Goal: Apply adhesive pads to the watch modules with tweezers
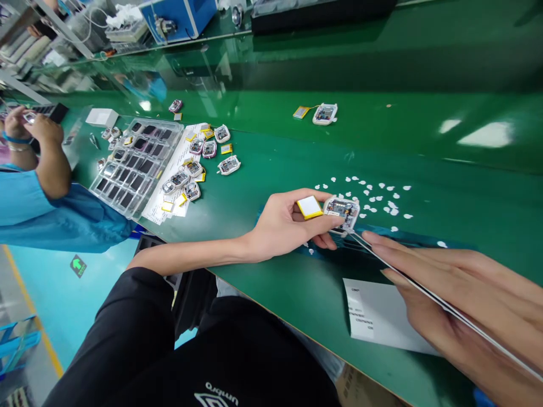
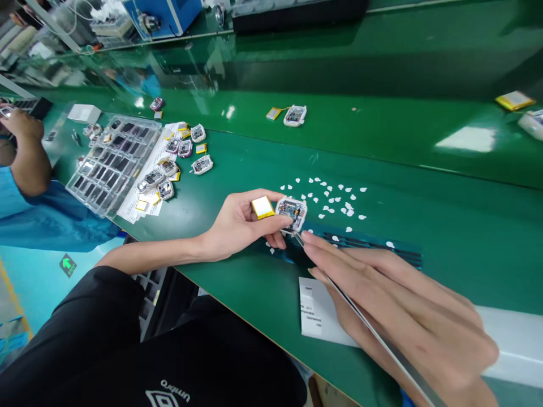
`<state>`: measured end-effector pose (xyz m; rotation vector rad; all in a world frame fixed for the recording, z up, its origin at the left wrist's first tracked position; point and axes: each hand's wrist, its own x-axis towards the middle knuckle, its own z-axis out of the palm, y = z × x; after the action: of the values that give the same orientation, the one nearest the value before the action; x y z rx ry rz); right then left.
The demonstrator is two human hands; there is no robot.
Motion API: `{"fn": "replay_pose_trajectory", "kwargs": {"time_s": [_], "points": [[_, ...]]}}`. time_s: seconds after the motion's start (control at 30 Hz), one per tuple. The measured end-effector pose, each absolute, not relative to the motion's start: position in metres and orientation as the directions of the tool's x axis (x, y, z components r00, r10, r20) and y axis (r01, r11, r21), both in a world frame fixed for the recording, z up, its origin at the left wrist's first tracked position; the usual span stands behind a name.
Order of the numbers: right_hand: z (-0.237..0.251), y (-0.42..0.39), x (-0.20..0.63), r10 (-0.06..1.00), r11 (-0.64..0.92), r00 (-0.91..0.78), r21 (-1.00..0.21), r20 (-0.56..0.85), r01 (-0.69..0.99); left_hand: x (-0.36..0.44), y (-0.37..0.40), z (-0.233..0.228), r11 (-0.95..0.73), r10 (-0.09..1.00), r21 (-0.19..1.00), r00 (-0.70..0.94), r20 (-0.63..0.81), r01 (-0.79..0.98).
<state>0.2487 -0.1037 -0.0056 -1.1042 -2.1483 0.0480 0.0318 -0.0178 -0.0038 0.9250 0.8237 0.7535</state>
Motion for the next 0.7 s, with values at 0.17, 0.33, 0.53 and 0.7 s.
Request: {"fn": "replay_pose_trajectory", "kwargs": {"time_s": [0.17,0.33,0.53,0.7], "points": [[0.003,-0.103,0.246,0.766,0.600,-0.387,-0.357,0.513,0.716,0.031,-0.019,-0.005,0.408,0.834,0.891,0.480,-0.274,-0.200],[0.015,-0.103,0.241,0.791,0.555,-0.345,-0.356,0.505,0.752,0.030,-0.014,-0.008,0.406,0.825,0.894,0.495,-0.271,-0.188],[0.006,-0.097,0.241,0.702,0.646,-0.431,-0.252,0.567,0.720,0.025,0.003,-0.019,0.263,0.844,0.959,0.505,-0.179,-0.101],[0.000,-0.089,0.239,0.539,0.730,-0.476,-0.104,0.695,0.675,0.017,0.029,-0.025,-0.155,0.944,0.952,0.323,0.064,0.262]]}}
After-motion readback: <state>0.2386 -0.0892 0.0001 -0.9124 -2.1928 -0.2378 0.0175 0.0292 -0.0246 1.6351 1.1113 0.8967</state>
